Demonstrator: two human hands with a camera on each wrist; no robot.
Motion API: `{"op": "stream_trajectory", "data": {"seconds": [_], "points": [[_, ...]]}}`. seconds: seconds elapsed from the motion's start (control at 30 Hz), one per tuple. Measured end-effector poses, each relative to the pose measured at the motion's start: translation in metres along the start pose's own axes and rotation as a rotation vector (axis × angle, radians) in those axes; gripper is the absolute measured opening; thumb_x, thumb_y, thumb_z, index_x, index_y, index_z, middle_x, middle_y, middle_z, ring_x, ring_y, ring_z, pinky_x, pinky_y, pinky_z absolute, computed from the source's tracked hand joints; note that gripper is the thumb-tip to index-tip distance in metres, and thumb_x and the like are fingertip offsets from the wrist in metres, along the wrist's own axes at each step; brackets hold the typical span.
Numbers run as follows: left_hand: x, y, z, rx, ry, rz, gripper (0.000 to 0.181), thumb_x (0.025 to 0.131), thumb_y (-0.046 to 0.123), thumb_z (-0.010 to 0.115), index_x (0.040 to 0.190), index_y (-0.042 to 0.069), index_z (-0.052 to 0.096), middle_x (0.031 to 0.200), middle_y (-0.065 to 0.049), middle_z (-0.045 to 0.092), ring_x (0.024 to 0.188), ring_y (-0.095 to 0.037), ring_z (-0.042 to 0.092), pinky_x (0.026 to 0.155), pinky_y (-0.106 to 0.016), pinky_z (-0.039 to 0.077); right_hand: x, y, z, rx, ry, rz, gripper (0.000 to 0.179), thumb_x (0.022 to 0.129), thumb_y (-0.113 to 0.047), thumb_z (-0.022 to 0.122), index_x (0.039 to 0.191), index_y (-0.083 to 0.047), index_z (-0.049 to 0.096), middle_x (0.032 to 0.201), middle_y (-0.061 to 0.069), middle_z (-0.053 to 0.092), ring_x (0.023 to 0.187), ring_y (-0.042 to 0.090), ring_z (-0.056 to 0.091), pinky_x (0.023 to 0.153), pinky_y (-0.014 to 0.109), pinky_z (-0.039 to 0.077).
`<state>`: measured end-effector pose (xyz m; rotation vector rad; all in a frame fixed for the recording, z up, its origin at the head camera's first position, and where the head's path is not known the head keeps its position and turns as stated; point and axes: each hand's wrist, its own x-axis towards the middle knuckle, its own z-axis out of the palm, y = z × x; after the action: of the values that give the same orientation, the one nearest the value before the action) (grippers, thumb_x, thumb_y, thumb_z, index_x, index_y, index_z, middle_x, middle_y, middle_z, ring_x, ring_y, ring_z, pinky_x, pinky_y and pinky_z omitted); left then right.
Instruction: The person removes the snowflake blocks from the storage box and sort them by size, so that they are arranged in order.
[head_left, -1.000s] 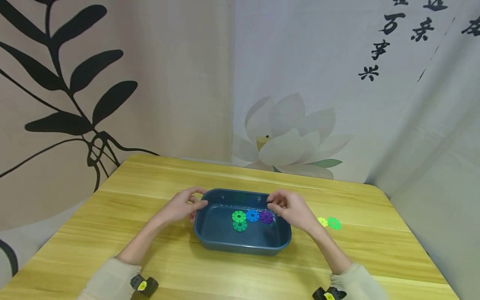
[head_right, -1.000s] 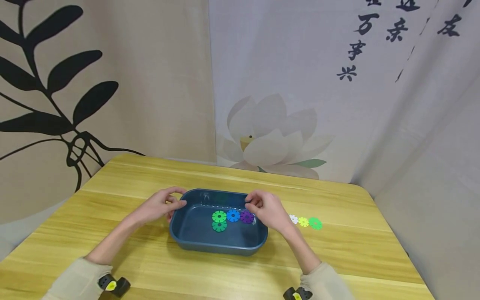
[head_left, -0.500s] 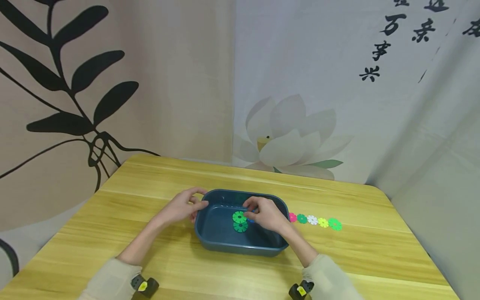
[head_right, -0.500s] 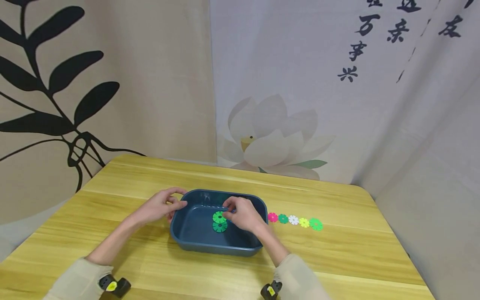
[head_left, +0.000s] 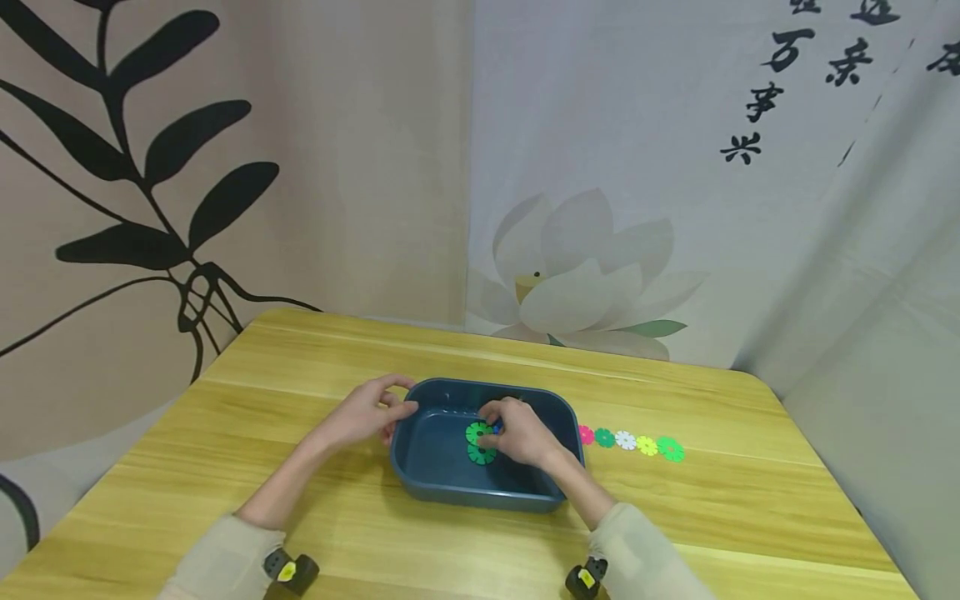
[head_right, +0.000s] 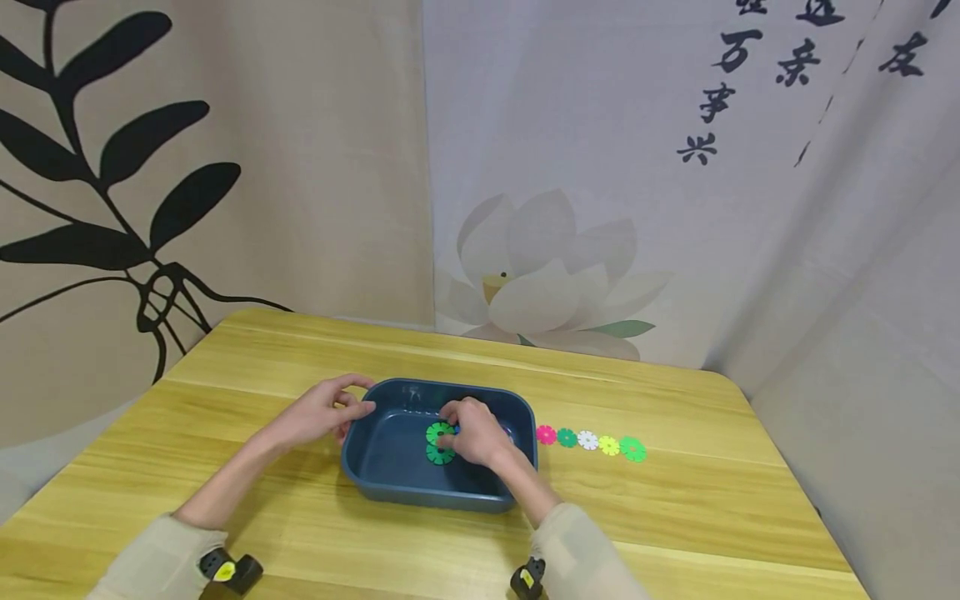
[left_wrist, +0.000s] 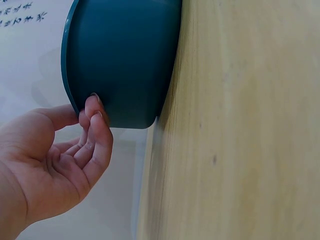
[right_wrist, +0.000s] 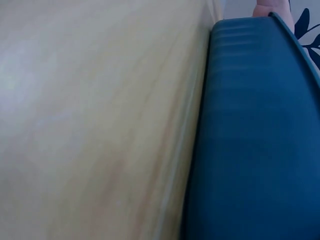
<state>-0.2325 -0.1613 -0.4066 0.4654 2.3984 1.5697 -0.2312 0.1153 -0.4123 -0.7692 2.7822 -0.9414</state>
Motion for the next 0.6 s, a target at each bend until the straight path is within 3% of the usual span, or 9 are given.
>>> {"op": "stream_trajectory", "data": {"seconds": [0.1,0.27,0.4,0.6], "points": [[0.0000,0.0003,-0.0001,0.002,0.002,0.001,0.042,0.101,0.013,0.063,0.138,-0.002,0.050,0.072,-0.007,0.060,0.056,-0.025,0.059,0.057,-0.041,0.055,0.0008,-0.0009,0.0001,-0.019,-0.011,-0.003,0.036,0.084,-0.006,0.082,0.115,0.007,0.069,0.099,0.015,0.065,0.096,0.031,0.059,0.101,0.056,0.042],[0.0000,0.0010,-0.0012,-0.002,0.001,0.015,0.044,0.101,0.014,0.064,0.138,-0.004,0.050,0.072,-0.007,0.059,0.056,-0.025,0.058,0.057,-0.040,0.054,0.0009,-0.0015,0.0000,-0.038,-0.031,0.012,0.036,0.083,-0.009,0.084,0.113,0.005,0.070,0.097,0.012,0.066,0.094,0.028,0.059,0.089,0.049,0.050],[-0.0001,0.0012,-0.0006,0.000,0.002,0.008,0.043,0.101,0.013,0.064,0.138,-0.004,0.050,0.072,-0.007,0.060,0.057,-0.026,0.059,0.057,-0.041,0.055,0.0004,0.0001,0.0001,-0.019,-0.016,0.006,0.022,0.086,-0.009,0.081,0.104,0.000,0.071,0.093,0.007,0.067,0.089,0.023,0.062,0.082,0.041,0.053],[-0.0008,0.0005,0.0000,-0.001,0.006,-0.007,0.043,0.101,0.014,0.064,0.138,-0.002,0.050,0.072,-0.008,0.060,0.057,-0.026,0.060,0.058,-0.041,0.055,-0.0033,0.0006,-0.0049,0.128,0.008,0.019,0.005,0.098,-0.008,0.067,0.098,-0.003,0.069,0.083,0.004,0.068,0.068,0.017,0.066,0.060,0.025,0.054]]}}
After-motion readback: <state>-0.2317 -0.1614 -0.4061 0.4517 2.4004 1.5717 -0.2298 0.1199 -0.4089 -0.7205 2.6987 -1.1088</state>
